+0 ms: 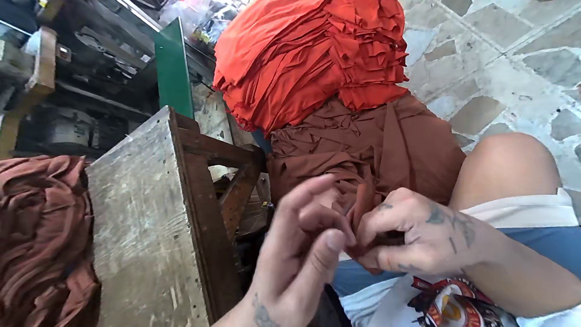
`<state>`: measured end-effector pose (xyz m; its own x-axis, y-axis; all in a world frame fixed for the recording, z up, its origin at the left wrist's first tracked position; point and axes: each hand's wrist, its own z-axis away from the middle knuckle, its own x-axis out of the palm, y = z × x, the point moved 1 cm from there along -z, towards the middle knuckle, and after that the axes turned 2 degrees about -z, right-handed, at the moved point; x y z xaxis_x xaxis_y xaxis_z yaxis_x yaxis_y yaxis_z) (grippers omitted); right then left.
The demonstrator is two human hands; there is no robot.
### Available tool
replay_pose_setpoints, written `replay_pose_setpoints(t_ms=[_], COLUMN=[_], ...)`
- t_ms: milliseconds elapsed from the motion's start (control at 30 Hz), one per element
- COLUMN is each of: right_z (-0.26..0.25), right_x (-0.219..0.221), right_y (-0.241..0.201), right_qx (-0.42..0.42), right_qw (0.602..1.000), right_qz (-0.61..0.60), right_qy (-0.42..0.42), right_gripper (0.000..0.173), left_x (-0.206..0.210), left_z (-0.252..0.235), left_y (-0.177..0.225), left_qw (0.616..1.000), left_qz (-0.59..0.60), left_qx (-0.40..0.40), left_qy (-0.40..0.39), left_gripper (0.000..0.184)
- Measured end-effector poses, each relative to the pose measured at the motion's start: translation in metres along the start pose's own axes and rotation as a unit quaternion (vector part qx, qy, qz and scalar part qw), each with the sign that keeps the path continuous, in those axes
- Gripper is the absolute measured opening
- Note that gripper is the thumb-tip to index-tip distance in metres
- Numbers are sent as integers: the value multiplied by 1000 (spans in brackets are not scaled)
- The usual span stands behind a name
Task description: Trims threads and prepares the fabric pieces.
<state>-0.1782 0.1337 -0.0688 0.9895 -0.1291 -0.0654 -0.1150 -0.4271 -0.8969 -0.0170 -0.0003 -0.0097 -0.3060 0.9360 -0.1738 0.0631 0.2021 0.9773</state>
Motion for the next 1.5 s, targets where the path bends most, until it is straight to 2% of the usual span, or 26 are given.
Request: replay_pose_setpoints(t_ms=[67,133,167,233,300,333,400,533,600,733,1200,1500], right_z=[0,1,1,3,5,7,8,8,9,9,9,8], right_x=[0,-5,-7,-10,-12,-13,-15,-15,-12,-8,-3,-1], right_y=[0,-1,-2,-5,-7,-8,-11,-16,-18,-20,-19,-17], right_qx=[13,22,25,30,41,45,42,34,28,16,12,12], right_qw=[999,994,992,990,990,990,990,989,989,989,990,990], right_qz=[-42,-101,-120,-133,-121,-112,-89,-73,-69,-76,-59,-32], right_qy=[19,36,42,47,57,68,97,122,126,124,130,136], right_gripper=[16,15,15,12,9,8,8,9,8,8,9,9], left_x=[-5,-9,-9,-9,-13,-14,-12,9,15,17,19,20], left_z=[-2,-2,-2,-5,-6,-6,-2,13,16,15,17,17], left_y=[3,0,-4,-12,-16,-14,-1,23,22,17,18,18], left_qw=[999,999,999,997,993,982,966,962,945,934,914,886], left_qz=[23,14,1,-22,-109,-181,-255,-260,-309,-346,-391,-448], left_qx=[-7,-35,-47,-59,-40,-18,19,85,104,82,113,121], left_qy=[24,-3,-26,-36,30,60,49,-9,-21,-19,-8,-12], left_gripper=[48,57,52,18,14,16,38,27,27,42,43,44])
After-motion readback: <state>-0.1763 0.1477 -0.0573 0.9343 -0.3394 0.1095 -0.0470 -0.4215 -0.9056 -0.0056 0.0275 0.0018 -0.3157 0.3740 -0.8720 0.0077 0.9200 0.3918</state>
